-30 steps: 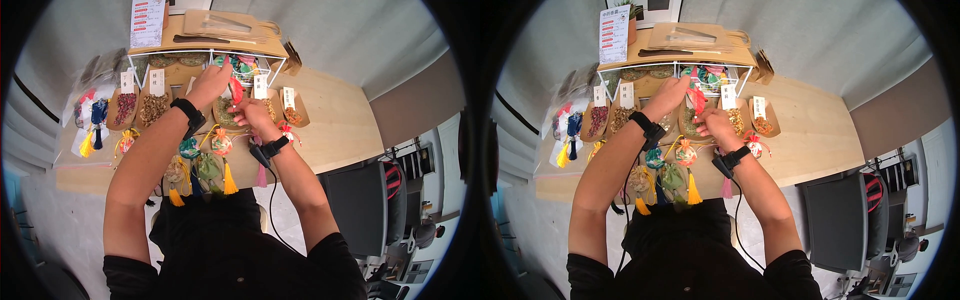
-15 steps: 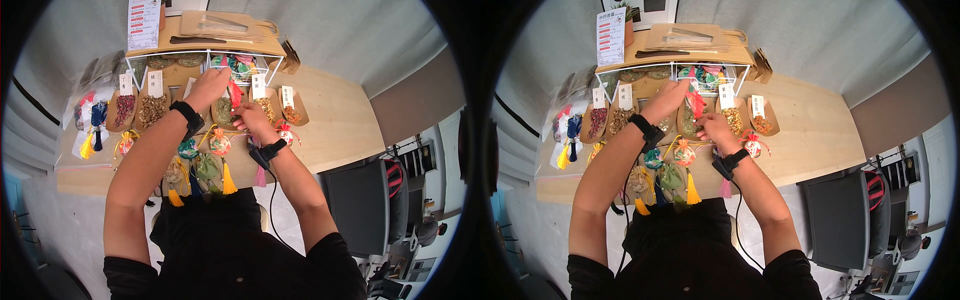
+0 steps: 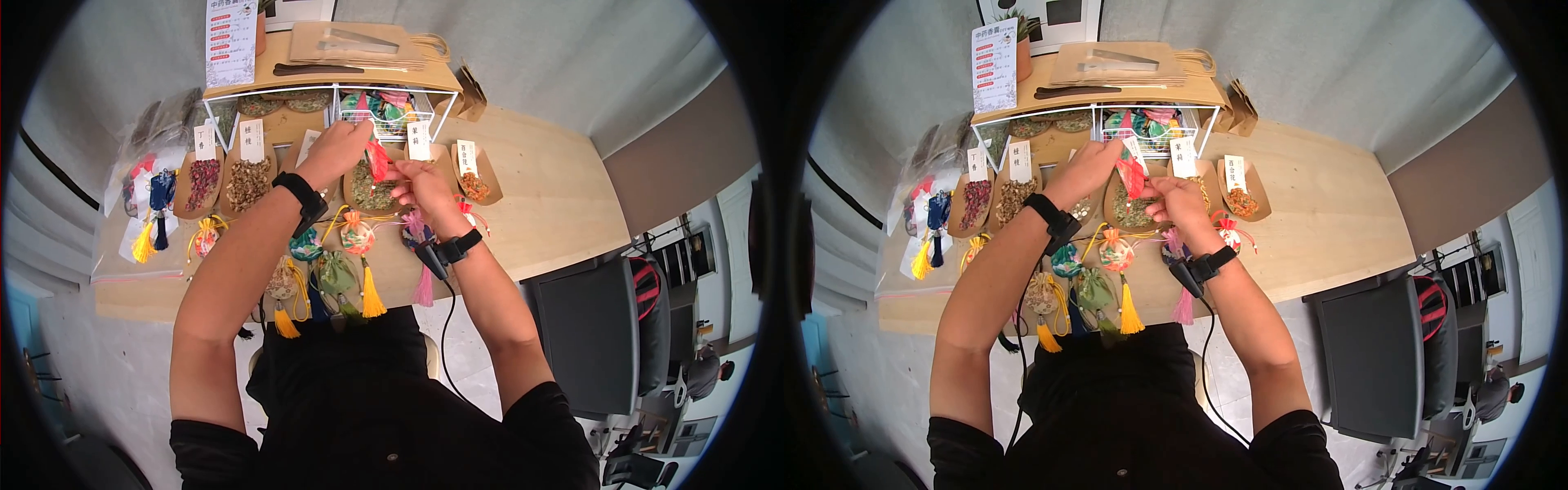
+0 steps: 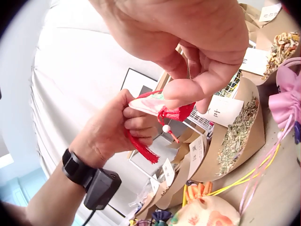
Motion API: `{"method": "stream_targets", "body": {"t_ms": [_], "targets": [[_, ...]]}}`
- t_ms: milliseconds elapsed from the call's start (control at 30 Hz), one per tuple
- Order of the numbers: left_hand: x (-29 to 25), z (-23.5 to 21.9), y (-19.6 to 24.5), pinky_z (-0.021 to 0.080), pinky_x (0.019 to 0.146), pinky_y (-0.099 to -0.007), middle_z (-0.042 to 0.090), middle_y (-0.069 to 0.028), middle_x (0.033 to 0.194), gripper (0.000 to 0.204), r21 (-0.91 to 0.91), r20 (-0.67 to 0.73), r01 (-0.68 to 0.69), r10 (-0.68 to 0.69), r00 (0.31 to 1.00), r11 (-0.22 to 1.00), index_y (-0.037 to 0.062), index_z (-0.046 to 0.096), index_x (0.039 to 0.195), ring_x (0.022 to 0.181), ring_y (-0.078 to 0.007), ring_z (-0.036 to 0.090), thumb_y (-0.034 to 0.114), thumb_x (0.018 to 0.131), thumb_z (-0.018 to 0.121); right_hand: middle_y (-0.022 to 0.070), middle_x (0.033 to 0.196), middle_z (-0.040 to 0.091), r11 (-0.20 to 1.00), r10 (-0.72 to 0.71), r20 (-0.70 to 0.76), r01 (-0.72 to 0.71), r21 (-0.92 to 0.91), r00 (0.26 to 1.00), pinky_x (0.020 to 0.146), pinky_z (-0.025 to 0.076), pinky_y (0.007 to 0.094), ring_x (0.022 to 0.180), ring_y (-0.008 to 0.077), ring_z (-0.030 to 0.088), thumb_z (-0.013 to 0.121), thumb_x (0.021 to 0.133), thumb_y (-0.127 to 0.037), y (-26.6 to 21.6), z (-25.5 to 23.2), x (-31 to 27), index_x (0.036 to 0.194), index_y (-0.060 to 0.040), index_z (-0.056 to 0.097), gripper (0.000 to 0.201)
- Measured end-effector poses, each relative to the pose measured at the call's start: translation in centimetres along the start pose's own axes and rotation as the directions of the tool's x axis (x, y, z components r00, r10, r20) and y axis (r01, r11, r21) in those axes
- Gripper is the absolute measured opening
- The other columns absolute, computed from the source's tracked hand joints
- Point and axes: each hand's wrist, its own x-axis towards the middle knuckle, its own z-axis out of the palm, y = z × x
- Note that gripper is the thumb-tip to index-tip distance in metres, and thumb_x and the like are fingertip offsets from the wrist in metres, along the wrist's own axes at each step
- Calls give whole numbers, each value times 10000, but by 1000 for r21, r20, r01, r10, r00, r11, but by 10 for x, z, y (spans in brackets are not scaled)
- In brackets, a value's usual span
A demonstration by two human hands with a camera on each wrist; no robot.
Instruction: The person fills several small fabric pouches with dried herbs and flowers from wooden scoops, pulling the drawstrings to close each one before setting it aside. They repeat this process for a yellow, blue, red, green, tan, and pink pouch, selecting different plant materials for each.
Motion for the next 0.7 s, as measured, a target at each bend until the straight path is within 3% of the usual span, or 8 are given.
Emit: {"method": "stream_targets", "body": {"t_ms": [100,233,300,333,400,500,633,700], "targets": [[4,10,-6,505,900,-514,721,-276,1008,603,24,-24,7,-6,1000,1000,-27,713,959,1003,-472,674,505,972,431,76,1047,769,999,34,-57,-34,8,998,538,514,221,646,101,665,591,1066,-235,-12,6,-11,1204,-5,693,287],[0,12,-7,509,898,-508,730,-264,997,589,157,3,-18,18,1000,987,-15,736,963,1003,-462,684,498,954,446,58,1029,766,983,-27,-96,8,-184,995,544,496,235,644,103,662,599,1056,-234,-3,1,-4,1213,-20,695,282],[7,24,-30,511,854,-483,688,-271,895,589,173,-16,-70,74,997,982,-52,681,973,875,-416,674,500,959,478,44,1008,767,956,-101,-154,52,-290,983,544,483,241,642,106,658,617,1040,-239,16,-10,8,1193,-23,708,279],[6,24,-32,511,833,-470,667,-274,845,594,182,-29,-94,101,995,979,-71,654,979,811,-392,669,501,961,494,70,958,769,919,-176,-184,95,-384,967,580,514,285,662,148,685,644,1007,-228,20,-12,10,1119,-7,723,260],[7,22,-34,510,880,-492,709,-263,979,584,210,-25,-109,117,993,972,-23,717,990,959,-432,675,502,948,466,123,857,773,818,-338,-232,162,-553,912,652,574,373,702,232,738,697,942,-207,30,-18,11,973,24,752,239],[-6,16,-20,509,900,-504,731,-258,1030,582,139,-21,-69,73,997,988,-6,743,993,1022,-454,679,495,941,453,194,885,773,585,-445,-182,132,-800,877,738,597,444,793,331,763,724,886,-251,29,-18,3,938,-12,778,251],[-7,16,-13,502,851,-461,661,-291,848,593,107,-84,-57,67,994,993,-86,633,951,868,-414,670,484,981,472,232,946,763,382,-291,-199,-77,-921,936,817,597,493,896,395,751,720,862,-323,9,-3,-12,970,-52,801,303],[-9,15,-13,501,851,-457,663,-285,859,589,91,-50,-53,58,997,994,-85,631,958,870,-404,669,482,979,471,231,959,767,304,-236,-220,-143,-942,946,844,599,490,935,396,752,710,863,-341,2,4,-15,981,-55,804,324]]}}
